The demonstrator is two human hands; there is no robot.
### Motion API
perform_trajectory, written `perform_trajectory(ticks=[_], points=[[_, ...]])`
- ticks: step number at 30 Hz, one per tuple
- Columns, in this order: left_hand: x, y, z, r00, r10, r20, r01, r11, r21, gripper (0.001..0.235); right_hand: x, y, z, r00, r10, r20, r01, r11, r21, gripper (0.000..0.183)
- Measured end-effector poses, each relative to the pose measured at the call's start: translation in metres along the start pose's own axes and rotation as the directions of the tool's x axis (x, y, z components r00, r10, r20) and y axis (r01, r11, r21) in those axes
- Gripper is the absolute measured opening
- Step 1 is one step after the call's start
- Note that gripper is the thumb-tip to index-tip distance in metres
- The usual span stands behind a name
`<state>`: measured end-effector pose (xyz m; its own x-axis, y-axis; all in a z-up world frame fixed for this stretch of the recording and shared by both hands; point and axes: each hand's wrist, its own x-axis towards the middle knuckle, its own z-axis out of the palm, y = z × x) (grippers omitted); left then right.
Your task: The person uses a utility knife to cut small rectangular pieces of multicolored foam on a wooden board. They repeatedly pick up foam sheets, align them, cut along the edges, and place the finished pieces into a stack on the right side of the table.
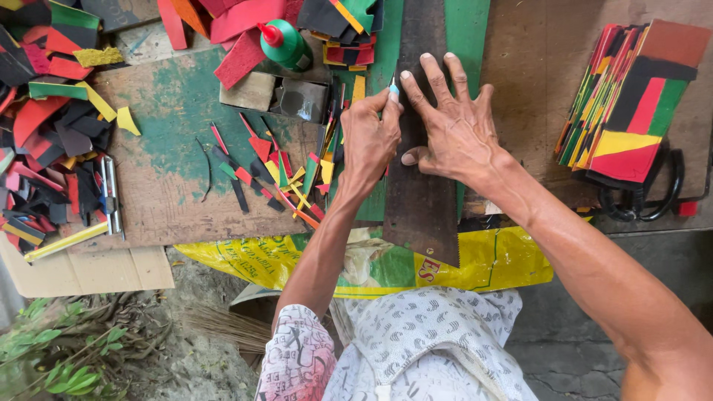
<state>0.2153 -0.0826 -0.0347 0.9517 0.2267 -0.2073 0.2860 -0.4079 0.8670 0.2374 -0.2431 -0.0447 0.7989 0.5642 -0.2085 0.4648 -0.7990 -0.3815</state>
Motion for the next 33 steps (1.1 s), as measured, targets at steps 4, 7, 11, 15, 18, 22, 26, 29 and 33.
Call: perform_trajectory(ticks=[4, 7, 11, 15, 18, 22, 26, 29, 33], points=[[0.001, -0.004, 0.0, 0.998, 0.064, -0.004, -0.064, 0.995, 0.071, 0.026, 0.0, -0.001, 0.001, 1.0, -0.007, -0.006, 0.007, 1.0, -0.019, 0.127], [0.004, -0.008, 0.004, 0.988, 0.155, -0.03, -0.15, 0.981, 0.124, 0.023, 0.002, -0.001, -0.001, 1.0, 0.006, 0.024, -0.005, 1.0, -0.027, 0.128], [0.001, -0.014, 0.006, 0.968, 0.246, -0.055, -0.226, 0.943, 0.243, 0.02, 0.004, -0.001, -0.005, 0.999, 0.011, 0.041, -0.01, 0.999, -0.035, 0.127], [-0.009, -0.019, 0.006, 0.983, 0.179, -0.039, -0.167, 0.965, 0.202, 0.018, 0.002, -0.004, -0.003, 0.999, 0.007, 0.052, -0.005, 0.999, -0.038, 0.127], [-0.012, -0.018, 0.006, 0.978, 0.202, -0.048, -0.187, 0.958, 0.216, 0.019, 0.004, -0.002, -0.004, 1.0, 0.003, 0.03, -0.001, 0.999, -0.048, 0.128], [-0.035, -0.022, 0.003, 0.97, 0.24, -0.049, -0.224, 0.949, 0.222, 0.017, 0.001, -0.003, -0.002, 1.0, -0.002, 0.025, 0.004, 0.998, -0.066, 0.125], [-0.054, -0.026, 0.0, 0.983, 0.179, -0.037, -0.168, 0.963, 0.209, 0.014, 0.0, -0.004, -0.002, 1.0, -0.01, 0.024, 0.011, 0.999, -0.046, 0.126], [-0.059, -0.024, 0.0, 0.979, 0.199, -0.035, -0.186, 0.953, 0.238, 0.015, 0.002, -0.004, -0.005, 0.999, 0.013, 0.033, -0.012, 0.999, -0.037, 0.125], [-0.066, -0.026, -0.002, 0.967, 0.247, -0.065, -0.229, 0.952, 0.204, 0.011, 0.001, -0.006, -0.004, 0.999, 0.006, 0.036, -0.005, 1.0, -0.023, 0.124]])
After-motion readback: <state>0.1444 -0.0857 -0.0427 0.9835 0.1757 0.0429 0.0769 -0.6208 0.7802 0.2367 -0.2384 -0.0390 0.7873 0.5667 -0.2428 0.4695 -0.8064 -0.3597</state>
